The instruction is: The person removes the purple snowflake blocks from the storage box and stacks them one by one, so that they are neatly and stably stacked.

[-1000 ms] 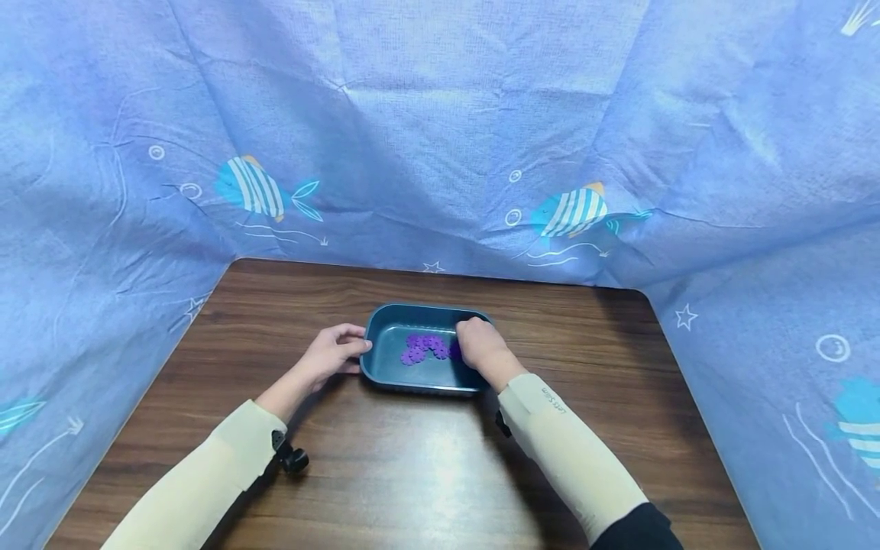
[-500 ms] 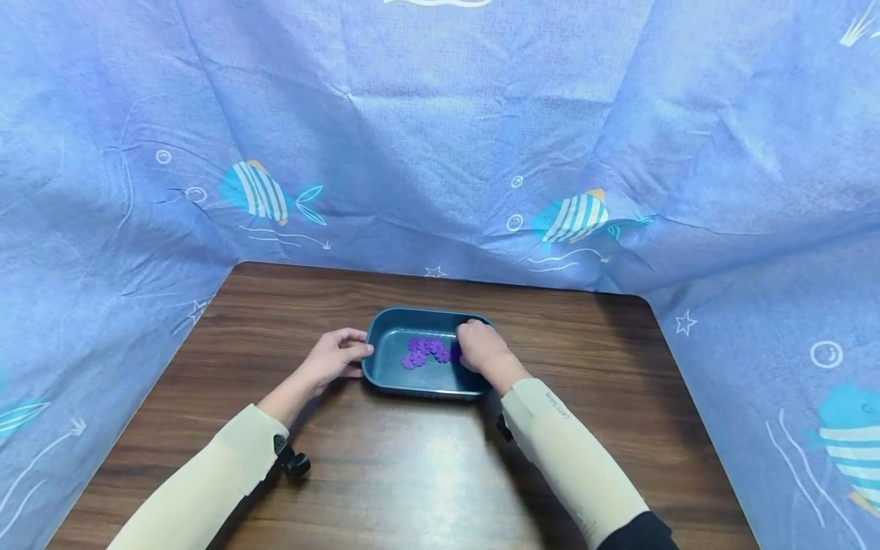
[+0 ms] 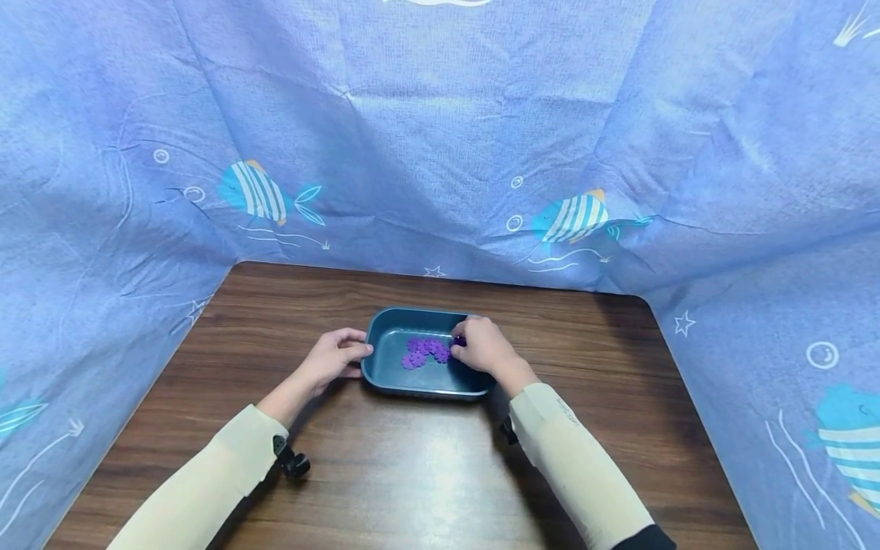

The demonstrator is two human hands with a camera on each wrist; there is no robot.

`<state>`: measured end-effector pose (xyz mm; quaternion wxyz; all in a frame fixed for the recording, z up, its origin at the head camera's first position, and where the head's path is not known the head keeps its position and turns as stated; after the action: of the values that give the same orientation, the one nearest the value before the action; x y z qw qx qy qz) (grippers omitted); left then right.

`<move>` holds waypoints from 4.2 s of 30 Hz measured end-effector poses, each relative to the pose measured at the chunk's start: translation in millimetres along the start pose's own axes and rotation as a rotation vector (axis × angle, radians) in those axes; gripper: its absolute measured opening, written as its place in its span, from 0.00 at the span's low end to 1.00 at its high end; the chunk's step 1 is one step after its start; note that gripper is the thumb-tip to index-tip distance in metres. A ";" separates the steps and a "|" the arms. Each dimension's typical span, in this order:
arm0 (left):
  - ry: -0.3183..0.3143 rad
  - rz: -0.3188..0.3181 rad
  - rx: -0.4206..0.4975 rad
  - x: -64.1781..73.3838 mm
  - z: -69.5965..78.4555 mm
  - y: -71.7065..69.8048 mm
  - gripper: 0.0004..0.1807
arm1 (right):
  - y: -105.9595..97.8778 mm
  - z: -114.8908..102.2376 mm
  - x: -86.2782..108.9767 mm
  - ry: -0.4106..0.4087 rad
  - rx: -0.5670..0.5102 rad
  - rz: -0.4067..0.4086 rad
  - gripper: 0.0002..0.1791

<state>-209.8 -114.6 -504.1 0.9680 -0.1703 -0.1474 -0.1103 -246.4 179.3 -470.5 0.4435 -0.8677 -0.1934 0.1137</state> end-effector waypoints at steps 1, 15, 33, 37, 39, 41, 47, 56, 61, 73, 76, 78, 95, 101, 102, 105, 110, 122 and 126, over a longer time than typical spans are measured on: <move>0.000 0.001 0.000 0.0 -0.2 0.3 0.24 | -0.8 -0.1 0.6 -0.016 -0.019 0.006 0.14; -0.029 0.046 0.061 2.3 0.2 4.0 0.21 | -23.6 2.2 10.1 -0.107 -0.119 0.068 0.14; -0.025 0.051 0.096 2.1 -0.3 5.3 0.21 | -62.1 40.3 35.8 -0.096 -0.139 0.188 0.13; -0.015 0.059 0.090 2.5 1.1 4.3 0.22 | -67.2 51.7 42.7 -0.068 -0.128 0.206 0.13; -0.010 0.064 0.086 2.8 1.4 3.9 0.22 | -68.2 57.8 46.1 -0.045 -0.123 0.202 0.13; -0.007 0.066 0.081 3.5 1.9 4.0 0.22 | -68.2 63.9 49.7 -0.018 -0.122 0.193 0.12; -0.005 0.070 0.069 7.3 4.0 4.2 0.23 | -62.1 85.9 57.6 0.022 -0.106 0.186 0.12; 0.001 0.082 0.086 5.5 2.6 4.9 0.22 | -50.3 112.1 65.9 0.098 -0.079 0.156 0.11; 0.001 0.082 0.088 5.1 1.5 4.3 0.22 | -46.4 117.1 69.1 0.110 -0.075 0.158 0.11; -0.008 0.077 0.066 5.0 1.4 4.8 0.21 | -42.2 126.0 69.8 0.124 -0.082 0.194 0.12; -0.018 0.079 0.071 5.0 2.4 4.6 0.20 | -42.6 125.8 69.2 0.131 -0.078 0.185 0.12; -0.017 0.077 0.075 4.9 2.2 4.7 0.20 | -43.4 124.9 69.0 0.135 -0.072 0.178 0.12; 0.000 0.076 0.097 2.9 0.0 5.7 0.22 | -44.0 123.2 71.7 0.135 -0.003 0.147 0.15; 0.008 0.074 0.090 3.4 -0.5 4.8 0.22 | -48.6 118.7 71.7 0.146 -0.029 0.105 0.15; 0.006 0.075 0.089 3.7 -0.4 4.7 0.22 | -49.8 117.9 71.2 0.140 -0.041 0.100 0.14; 0.001 0.071 0.089 4.0 -0.9 4.9 0.22 | -54.2 113.8 70.0 0.101 -0.062 0.102 0.14; -0.004 0.068 0.096 3.4 -0.9 4.8 0.22 | -60.3 101.3 67.1 0.034 -0.082 0.117 0.17; 0.000 0.082 0.090 4.0 -0.7 5.0 0.21 | -71.6 51.9 54.3 -0.096 -0.117 0.117 0.20; 0.003 0.079 0.088 4.1 0.1 5.9 0.22 | -70.1 35.5 48.1 -0.132 -0.142 0.103 0.21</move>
<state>-204.4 -109.8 -504.4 0.9784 -0.1331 -0.1440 -0.0657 -232.7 263.3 -435.3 0.3610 -0.8963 -0.1849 0.1791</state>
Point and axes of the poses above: each hand's wrist, its own x-axis away from the middle knuckle, its own y-axis out of the palm, z = x × y, the point moved 3 cm from there along -x, towards the middle knuckle, and after that the axes turned 14 degrees about -x, right-handed, at the moved point
